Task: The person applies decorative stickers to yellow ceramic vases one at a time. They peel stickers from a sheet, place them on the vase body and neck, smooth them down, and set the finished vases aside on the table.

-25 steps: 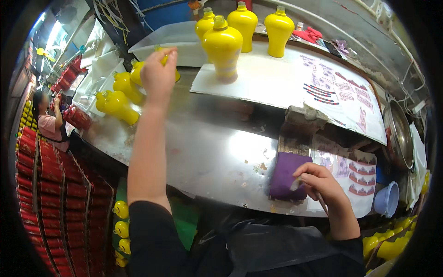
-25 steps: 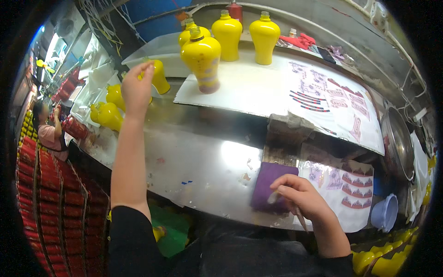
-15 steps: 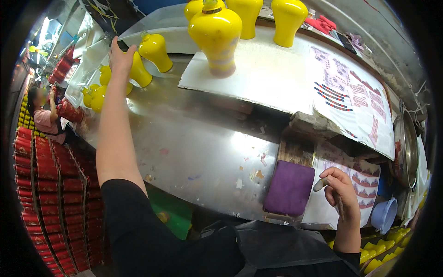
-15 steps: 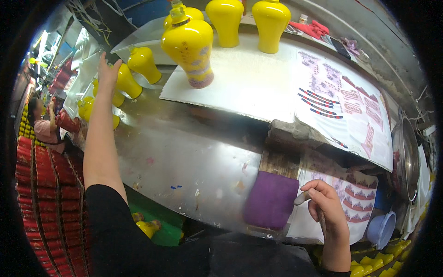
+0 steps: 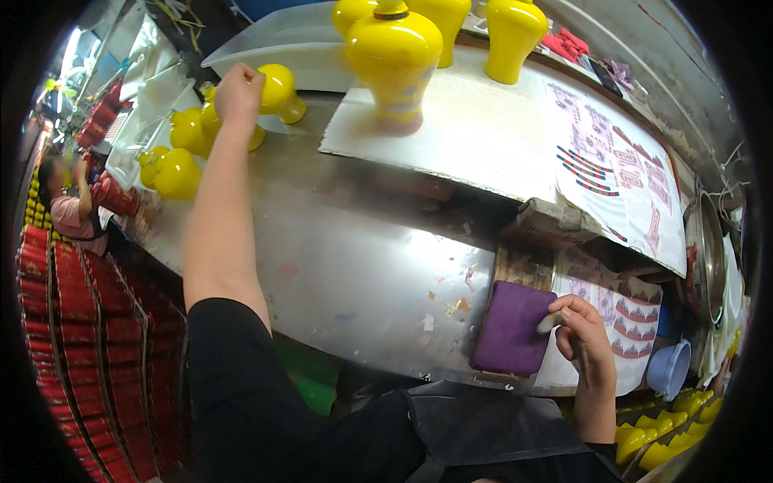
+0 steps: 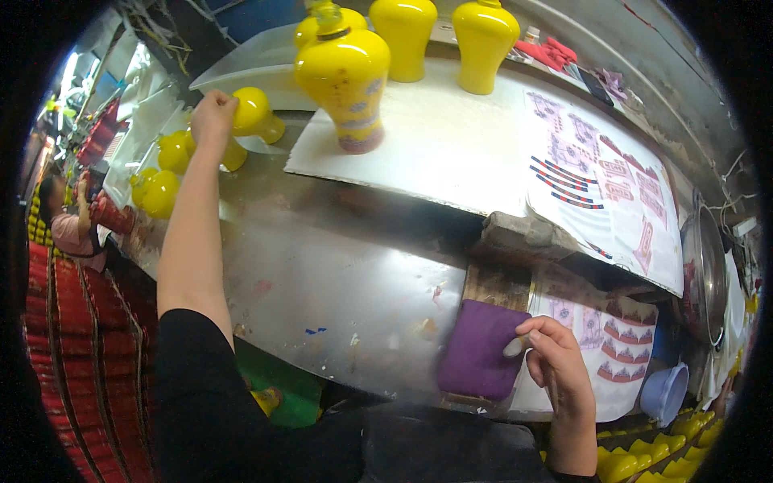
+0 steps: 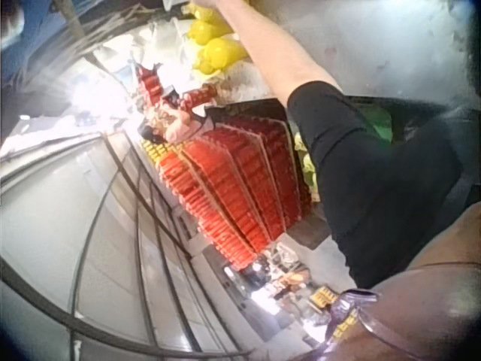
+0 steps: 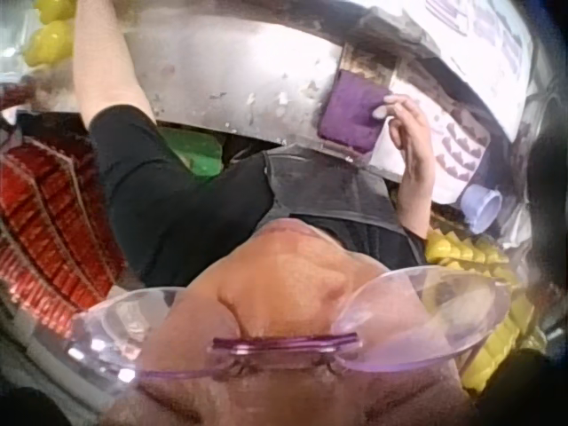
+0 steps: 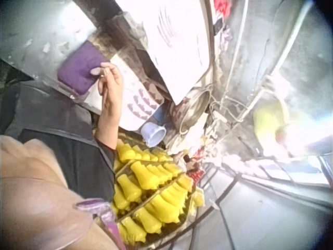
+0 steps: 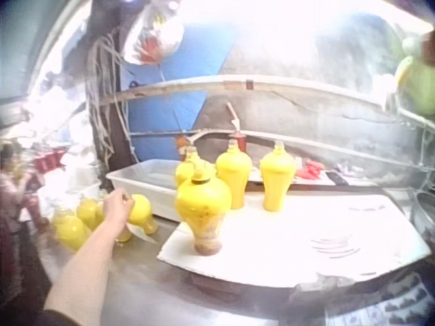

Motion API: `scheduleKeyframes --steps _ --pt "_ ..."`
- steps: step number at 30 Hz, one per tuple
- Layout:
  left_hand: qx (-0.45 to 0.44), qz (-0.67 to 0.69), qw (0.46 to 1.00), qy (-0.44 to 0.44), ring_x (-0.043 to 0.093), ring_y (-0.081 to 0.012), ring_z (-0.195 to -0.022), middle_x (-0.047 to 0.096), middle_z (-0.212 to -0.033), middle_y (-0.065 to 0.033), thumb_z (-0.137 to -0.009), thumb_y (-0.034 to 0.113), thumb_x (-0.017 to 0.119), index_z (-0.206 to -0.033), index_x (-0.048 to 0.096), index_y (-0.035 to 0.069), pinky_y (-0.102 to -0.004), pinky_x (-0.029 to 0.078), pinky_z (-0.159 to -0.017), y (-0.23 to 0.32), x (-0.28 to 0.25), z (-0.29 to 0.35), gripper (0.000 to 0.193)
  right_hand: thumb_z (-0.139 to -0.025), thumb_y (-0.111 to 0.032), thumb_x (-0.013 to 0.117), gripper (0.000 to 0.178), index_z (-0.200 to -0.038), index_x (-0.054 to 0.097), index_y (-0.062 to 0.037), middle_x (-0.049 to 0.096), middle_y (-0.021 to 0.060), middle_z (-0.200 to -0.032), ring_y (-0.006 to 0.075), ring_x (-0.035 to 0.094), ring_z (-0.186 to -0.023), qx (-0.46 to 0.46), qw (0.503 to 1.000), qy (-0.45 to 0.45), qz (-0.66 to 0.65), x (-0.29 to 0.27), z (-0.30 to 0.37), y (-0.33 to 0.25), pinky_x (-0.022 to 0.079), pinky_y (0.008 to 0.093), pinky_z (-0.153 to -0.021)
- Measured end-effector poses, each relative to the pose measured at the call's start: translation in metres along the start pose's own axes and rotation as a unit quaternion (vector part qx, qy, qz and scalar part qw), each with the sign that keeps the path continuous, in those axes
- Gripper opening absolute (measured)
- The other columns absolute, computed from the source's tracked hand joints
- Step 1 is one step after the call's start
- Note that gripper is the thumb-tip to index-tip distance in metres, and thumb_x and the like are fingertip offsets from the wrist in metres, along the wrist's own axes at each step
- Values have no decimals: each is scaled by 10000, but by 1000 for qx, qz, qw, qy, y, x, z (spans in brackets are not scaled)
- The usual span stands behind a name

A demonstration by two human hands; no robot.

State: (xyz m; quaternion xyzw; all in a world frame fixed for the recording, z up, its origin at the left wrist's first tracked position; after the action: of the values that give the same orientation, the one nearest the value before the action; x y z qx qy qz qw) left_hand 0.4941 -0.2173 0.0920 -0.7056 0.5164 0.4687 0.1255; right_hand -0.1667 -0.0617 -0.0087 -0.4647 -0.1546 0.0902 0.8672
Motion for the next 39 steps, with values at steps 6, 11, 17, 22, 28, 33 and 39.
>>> scheduleKeyframes --steps 6,11,17,22,28,33,39 --pt "-22 58 997 39 711 -309 -847 739 -873 -113 -852 347 762 -938 725 106 -418 537 -785 12 -96 66 259 -1034 -190 571 188 -1100 633 -25 731 128 -888 54 425 -390 -19 999 -38 16 10 17 2 286 183 -359" --pt "68 147 984 -73 664 -167 -752 684 -767 -33 -834 250 804 -898 695 75 -312 514 -709 84 -179 121 216 -1027 -203 582 195 -1100 634 -30 707 79 -854 47 411 -391 -37 997 -39 48 9 30 0 282 191 -359" --pt "147 470 821 -287 611 -66 -791 649 -826 15 -898 46 745 -888 652 39 -223 502 -752 202 -213 209 94 -995 -194 637 234 -1169 657 -39 580 -32 -770 32 505 -608 -173 957 50 229 13 39 -28 404 204 -561" --pt "176 520 715 -434 657 -133 -884 705 -956 -61 -908 105 742 -955 677 51 -285 534 -850 313 -147 271 96 -967 -387 635 578 -1422 543 -43 594 107 -1117 144 540 -922 -228 953 9 197 16 45 -43 441 290 -799" --pt "175 523 772 -314 605 -252 -1209 630 -1305 -196 -1016 210 593 -1384 566 -39 -378 461 -1058 372 -67 332 445 -878 -490 728 943 -1545 355 61 467 333 -1493 386 477 -1400 -228 952 62 193 -4 14 -30 386 460 -1155" --pt "133 491 828 -237 313 -337 -1507 277 -1627 -241 -1017 304 555 -1630 125 14 -440 232 -1241 338 -61 404 803 -971 -378 645 798 -1588 318 8 550 304 -1424 348 583 -1302 -185 967 55 168 4 -1 -6 468 423 -1083" --pt "-107 705 572 -405 411 -296 -1424 389 -1555 -196 -983 204 643 -1636 85 31 -422 341 -1185 342 -31 440 876 -955 -341 671 876 -1626 205 -28 696 218 -850 304 702 -724 -184 916 143 326 0 25 -13 536 375 -676"
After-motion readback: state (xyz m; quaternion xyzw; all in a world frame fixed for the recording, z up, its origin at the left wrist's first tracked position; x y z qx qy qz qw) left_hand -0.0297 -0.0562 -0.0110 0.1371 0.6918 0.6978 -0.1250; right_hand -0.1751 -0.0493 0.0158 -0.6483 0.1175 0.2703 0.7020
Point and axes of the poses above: each hand's wrist, its own z-axis away from the middle knuckle, its own x-axis out of the palm, y = z × x, the point moved 9 cm from there along -z, towards the middle knuckle
